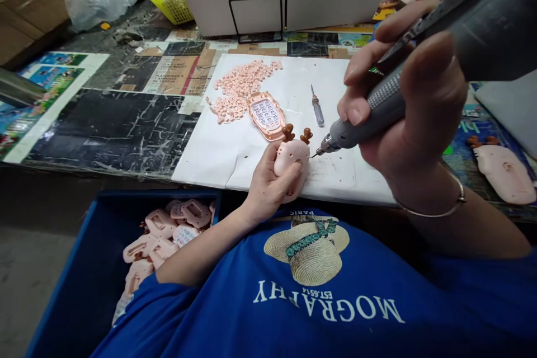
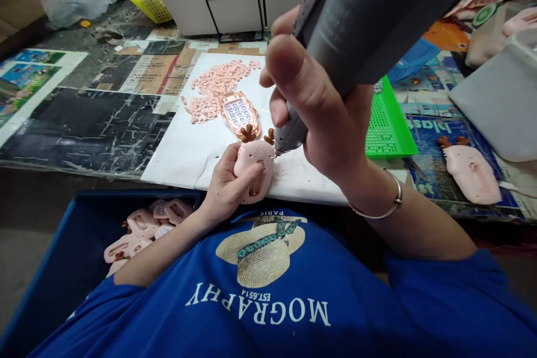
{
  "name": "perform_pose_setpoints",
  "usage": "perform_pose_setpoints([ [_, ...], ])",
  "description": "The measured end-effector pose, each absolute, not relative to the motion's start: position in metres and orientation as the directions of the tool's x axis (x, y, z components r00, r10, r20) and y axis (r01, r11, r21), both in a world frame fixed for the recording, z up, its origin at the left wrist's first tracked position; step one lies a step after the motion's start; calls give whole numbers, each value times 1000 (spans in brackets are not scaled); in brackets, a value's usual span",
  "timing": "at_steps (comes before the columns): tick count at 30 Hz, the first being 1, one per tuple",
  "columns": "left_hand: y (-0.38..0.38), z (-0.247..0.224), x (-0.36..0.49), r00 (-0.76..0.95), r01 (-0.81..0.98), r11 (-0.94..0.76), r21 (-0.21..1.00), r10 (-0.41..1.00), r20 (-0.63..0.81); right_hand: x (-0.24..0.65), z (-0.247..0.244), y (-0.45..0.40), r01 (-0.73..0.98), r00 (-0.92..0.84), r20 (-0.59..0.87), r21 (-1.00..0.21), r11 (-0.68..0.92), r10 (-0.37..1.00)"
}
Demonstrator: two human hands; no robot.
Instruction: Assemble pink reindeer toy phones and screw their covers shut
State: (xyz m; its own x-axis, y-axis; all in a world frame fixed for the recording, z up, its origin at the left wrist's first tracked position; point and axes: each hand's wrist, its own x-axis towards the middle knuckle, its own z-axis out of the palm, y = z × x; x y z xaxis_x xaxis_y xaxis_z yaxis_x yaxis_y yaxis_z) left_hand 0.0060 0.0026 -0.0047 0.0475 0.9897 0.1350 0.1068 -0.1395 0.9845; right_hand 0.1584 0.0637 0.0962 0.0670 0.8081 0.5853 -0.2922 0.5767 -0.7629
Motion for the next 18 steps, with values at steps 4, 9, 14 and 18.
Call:
perform_pose_setpoints([
  [4, 2, -3, 9, 57, 115, -137, 984, 990, 131, 158, 95, 65, -337, 26, 592, -753, 565, 805],
  [9, -1, 1, 11, 35, 27, -51, 998, 998, 50, 155, 97, 61, -310, 58, 567, -772, 554, 822],
  [14, 0, 2, 14, 52, -102, 52, 993, 998, -47, 156, 100, 57, -304, 64, 572, -769, 562, 818],
  [18, 1, 3, 17, 120, -327, 218, 919, 975, -189, 158, 98, 56, -240, 67, 530, -814, 529, 845],
])
